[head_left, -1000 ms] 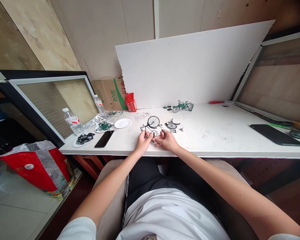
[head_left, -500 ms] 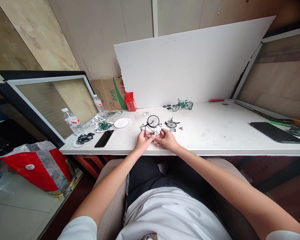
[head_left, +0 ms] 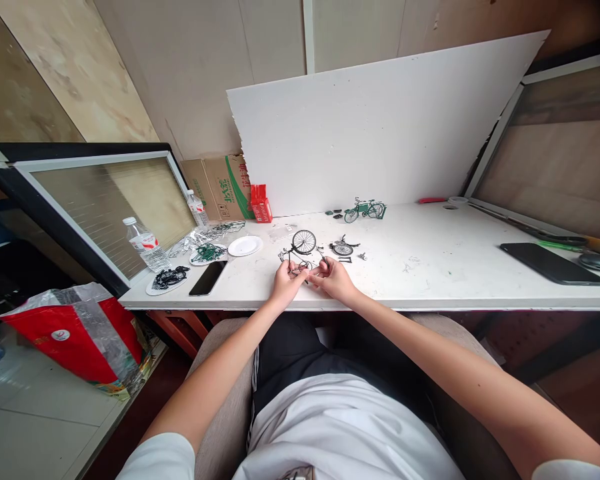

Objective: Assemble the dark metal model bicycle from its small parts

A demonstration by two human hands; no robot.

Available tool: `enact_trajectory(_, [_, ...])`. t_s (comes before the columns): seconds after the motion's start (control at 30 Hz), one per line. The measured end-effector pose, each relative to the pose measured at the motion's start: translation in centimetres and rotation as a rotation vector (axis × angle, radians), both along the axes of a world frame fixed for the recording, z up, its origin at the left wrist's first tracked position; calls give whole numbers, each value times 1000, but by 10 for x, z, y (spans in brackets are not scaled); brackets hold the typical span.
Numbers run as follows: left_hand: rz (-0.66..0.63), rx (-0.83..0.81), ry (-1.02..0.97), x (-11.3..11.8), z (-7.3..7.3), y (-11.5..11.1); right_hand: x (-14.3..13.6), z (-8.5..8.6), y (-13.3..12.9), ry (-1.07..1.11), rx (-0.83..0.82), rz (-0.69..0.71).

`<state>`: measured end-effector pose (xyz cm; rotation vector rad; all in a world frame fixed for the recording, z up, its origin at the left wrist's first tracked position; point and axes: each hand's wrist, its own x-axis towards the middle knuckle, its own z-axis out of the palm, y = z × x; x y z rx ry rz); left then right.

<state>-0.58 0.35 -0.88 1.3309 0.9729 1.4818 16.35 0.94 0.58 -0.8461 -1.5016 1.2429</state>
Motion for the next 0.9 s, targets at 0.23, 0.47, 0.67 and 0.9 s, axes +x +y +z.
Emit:
enact_trajectory(0.23, [-15, 16, -8, 0, 0, 0, 0, -3, 1, -9, 50, -8])
enact_trajectory(0.47, [-36, 3, 1, 1, 4, -3, 0, 1, -1, -30, 31, -12])
enact_trajectory(0.67, [-19, -2, -1, 2, 7, -4, -1, 3, -4, -21, 39, -5])
enact_trajectory(0.9, [6, -101, -95, 2, 16, -5, 3, 5, -5, -17, 92, -172])
